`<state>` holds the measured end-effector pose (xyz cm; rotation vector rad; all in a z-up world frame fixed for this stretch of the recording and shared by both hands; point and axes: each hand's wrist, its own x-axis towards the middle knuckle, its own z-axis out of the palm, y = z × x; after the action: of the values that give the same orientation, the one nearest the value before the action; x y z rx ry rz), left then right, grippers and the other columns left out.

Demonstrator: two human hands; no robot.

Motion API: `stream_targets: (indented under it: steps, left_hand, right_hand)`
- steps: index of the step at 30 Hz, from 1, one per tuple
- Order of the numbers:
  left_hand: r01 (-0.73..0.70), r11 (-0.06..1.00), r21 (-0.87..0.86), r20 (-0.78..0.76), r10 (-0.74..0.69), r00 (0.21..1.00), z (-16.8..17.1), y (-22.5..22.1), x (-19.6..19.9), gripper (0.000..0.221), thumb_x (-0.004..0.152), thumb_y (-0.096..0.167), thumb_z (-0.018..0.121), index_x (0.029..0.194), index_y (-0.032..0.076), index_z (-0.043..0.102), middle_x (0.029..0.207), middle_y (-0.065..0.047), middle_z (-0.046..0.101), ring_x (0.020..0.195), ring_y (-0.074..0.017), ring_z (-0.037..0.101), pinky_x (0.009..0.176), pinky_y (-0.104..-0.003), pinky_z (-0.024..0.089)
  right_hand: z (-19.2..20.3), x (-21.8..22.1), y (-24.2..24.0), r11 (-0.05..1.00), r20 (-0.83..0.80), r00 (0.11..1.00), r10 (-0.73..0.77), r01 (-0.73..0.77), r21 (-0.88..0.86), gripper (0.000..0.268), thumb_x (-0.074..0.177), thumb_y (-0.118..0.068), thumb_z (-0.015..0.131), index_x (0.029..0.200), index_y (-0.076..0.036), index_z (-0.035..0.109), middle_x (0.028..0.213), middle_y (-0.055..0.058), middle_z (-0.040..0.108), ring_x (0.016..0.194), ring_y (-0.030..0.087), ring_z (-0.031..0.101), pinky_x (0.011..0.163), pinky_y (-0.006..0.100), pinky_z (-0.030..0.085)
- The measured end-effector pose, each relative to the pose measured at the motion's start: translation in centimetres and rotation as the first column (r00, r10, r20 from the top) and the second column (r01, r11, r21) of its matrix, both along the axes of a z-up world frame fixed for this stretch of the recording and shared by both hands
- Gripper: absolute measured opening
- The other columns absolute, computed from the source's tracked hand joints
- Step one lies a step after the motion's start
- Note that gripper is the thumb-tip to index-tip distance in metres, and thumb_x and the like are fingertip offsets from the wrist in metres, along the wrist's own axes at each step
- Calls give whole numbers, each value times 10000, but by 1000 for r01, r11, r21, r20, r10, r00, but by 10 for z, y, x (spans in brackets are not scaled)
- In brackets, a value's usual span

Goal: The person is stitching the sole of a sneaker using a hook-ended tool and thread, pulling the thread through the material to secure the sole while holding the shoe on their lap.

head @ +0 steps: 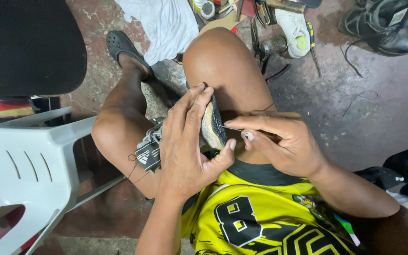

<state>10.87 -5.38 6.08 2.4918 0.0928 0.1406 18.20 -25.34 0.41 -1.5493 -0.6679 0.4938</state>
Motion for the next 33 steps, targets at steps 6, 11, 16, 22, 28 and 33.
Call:
stream_targets:
  steps: [6,11,16,22,28,33]
  left_hand:
    - [1,999,-48,3,-1,1000,-1,1,-5,804,830,318,778,1523,61,464,1537,-176,521,1439,-378,524,1208,-464,408]
    - [0,992,-124,24,3,1000,-1,4,-8,780,859,297,759,1540,54,465,1497,-169,536,1422,-356,538,1203,-427,434]
    - [17,992,-126,30,-13,999,-1,8,-7,741,863,289,763,1490,36,458,1492,-173,539,1424,-355,537,1206,-426,432]
    - [14,993,-115,32,-11,999,-1,8,-7,778,838,279,770,1519,49,473,1481,-168,549,1403,-345,552,1185,-418,436]
    - [1,996,-87,19,1,1000,-2,5,-8,807,814,313,808,1507,51,488,1518,-155,539,1426,-347,548,1203,-436,436]
    - [-17,999,-48,15,18,1000,-6,1,-7,842,777,344,836,1494,55,502,1534,-150,524,1430,-344,540,1170,-445,428]
  right_hand:
    - [-5,2,-1,998,-48,997,67,-67,10,262,1015,-77,630,1257,-28,716,880,46,751,724,93,695,690,255,575]
    - [-1,-2,3,996,-14,1000,-8,10,84,230,1053,-46,593,1262,14,668,1010,66,694,926,130,677,857,282,546]
    - [9,3,17,995,88,996,-7,-2,100,276,922,-82,767,1143,26,642,1077,84,666,952,147,673,870,273,544]
    - [17,16,19,996,95,991,90,-90,-4,130,918,-65,762,981,-17,659,994,71,653,868,143,660,786,267,531]
    - [22,19,10,995,4,995,97,-96,-28,107,996,-41,581,1082,3,626,915,60,633,769,134,633,723,280,523]
    - [24,16,-4,990,52,991,124,-120,-70,275,972,-43,582,1235,-1,651,971,96,703,731,124,661,703,286,552]
